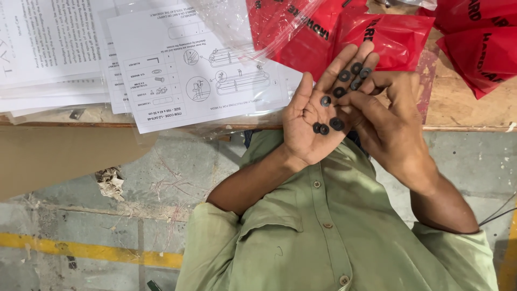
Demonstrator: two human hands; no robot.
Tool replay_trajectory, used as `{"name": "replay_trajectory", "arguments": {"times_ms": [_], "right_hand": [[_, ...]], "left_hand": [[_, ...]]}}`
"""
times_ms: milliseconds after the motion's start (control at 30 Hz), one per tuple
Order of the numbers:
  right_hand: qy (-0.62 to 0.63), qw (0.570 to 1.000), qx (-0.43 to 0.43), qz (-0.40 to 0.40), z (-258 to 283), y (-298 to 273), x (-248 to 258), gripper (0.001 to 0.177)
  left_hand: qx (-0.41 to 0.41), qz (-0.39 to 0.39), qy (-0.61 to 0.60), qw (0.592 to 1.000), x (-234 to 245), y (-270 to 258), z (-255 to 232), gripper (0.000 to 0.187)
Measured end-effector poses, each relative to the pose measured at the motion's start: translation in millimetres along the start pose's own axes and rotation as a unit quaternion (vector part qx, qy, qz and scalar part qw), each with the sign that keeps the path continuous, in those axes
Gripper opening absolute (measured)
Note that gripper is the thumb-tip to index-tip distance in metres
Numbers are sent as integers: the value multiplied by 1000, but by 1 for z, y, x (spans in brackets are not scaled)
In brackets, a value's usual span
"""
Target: The person sorts small black hardware components, such as washers and nuts, from red plastic bags onto a table. They handle the items by hand, arranging them in their palm and then placing them back into the bags.
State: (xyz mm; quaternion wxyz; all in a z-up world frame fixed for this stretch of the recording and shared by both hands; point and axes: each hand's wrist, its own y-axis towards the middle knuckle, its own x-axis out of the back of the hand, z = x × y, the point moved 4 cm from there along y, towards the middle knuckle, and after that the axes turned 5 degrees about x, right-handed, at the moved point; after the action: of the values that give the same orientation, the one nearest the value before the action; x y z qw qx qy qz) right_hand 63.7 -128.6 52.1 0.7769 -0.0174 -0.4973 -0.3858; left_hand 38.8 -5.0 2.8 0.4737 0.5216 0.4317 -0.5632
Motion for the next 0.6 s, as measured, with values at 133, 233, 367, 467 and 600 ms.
{"name": "replay_trajectory", "arguments": {"times_ms": [133,233,367,467,600], "right_hand": [[-38,998,45,-23,9,13,-3,27],[-48,996,70,-21,12,15,-4,33],[-17,999,46,2,5,10,-9,35],[-17,999,38,3,17,24,-1,36],[-19,999,38,11,14,22,-3,35]], "left_hand": [[-8,2,12,1000,0,0,-1,70],[-4,-5,3,1000,-2,0,-2,69],[-4,-7,8,1000,-1,-2,-2,68],[-3,-5,19,1000,0,-2,-2,69],[0,-2,3,1000,-1,-1,-2,70]]}}
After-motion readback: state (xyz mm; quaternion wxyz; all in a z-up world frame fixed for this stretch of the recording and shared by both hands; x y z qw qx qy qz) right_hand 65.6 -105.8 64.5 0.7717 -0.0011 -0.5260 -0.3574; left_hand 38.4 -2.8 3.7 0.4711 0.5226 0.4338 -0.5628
